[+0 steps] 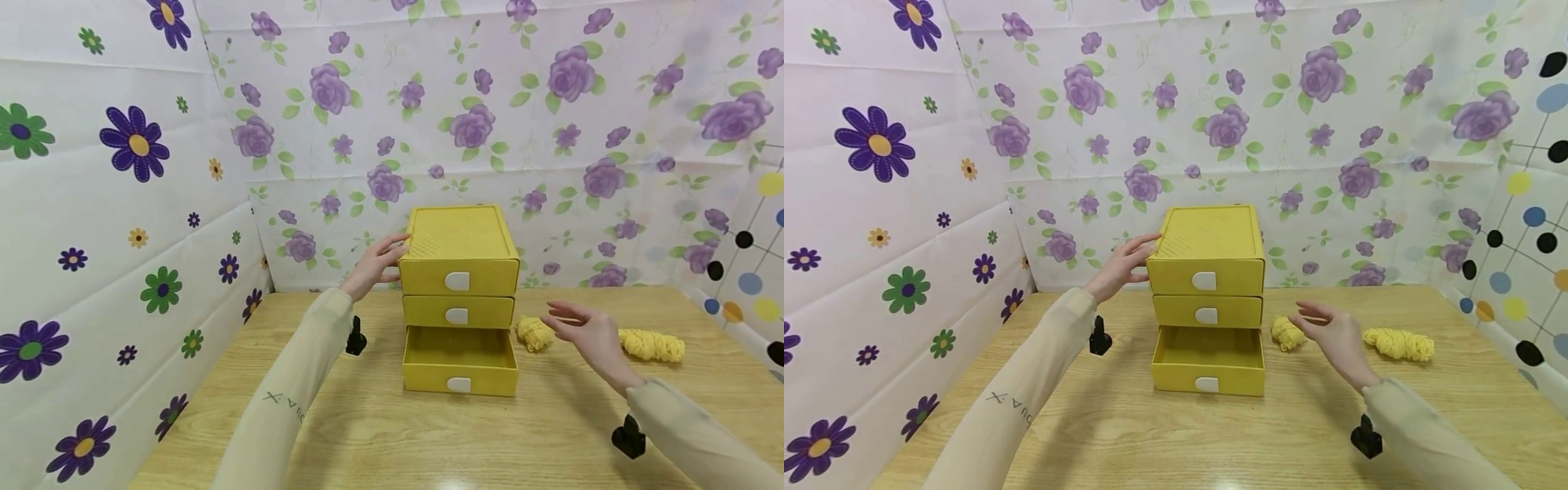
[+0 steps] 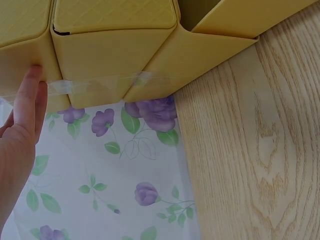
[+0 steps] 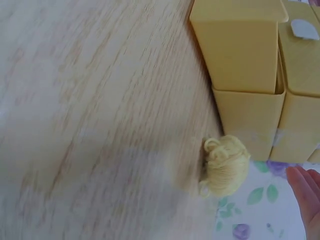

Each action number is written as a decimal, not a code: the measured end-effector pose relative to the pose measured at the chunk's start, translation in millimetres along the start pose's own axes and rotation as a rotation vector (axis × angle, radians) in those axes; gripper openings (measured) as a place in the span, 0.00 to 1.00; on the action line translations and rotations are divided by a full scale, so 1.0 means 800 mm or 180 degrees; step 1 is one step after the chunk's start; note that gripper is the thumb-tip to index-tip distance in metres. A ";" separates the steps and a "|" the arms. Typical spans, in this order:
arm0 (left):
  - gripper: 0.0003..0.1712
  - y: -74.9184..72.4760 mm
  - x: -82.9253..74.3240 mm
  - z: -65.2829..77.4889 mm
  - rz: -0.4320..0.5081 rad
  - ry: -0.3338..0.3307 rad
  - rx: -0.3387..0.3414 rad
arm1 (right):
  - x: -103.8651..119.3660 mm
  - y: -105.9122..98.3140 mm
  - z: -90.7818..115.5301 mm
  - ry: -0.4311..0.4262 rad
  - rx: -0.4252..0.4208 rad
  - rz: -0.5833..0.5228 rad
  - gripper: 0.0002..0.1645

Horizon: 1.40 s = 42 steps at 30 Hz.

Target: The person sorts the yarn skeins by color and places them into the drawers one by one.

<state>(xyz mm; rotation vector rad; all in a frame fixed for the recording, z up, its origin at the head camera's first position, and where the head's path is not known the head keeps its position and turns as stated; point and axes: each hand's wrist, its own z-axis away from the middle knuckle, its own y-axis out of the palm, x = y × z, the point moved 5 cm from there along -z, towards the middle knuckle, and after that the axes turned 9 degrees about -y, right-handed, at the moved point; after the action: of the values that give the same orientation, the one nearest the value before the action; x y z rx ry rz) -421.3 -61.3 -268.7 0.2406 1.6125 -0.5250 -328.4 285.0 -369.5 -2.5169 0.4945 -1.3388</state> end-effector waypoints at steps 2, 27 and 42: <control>0.28 0.000 0.000 0.001 0.0018 0.0002 0.0004 | -0.006 0.000 -0.001 0.0072 0.0001 0.0084 0.30; 0.28 0.001 -0.001 0.001 0.0023 0.0007 0.0018 | -0.056 0.020 -0.016 0.0424 0.0419 0.0394 0.39; 0.27 -0.009 0.020 -0.018 -0.0001 0.0074 -0.0107 | -0.080 0.031 -0.018 0.0698 0.0571 0.0350 0.45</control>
<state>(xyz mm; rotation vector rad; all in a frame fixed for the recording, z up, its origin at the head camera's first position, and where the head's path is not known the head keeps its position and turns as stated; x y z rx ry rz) -439.0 -63.5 -282.9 0.2222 1.6427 -0.4965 -378.4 287.9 -418.5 -2.1808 0.5224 -1.5506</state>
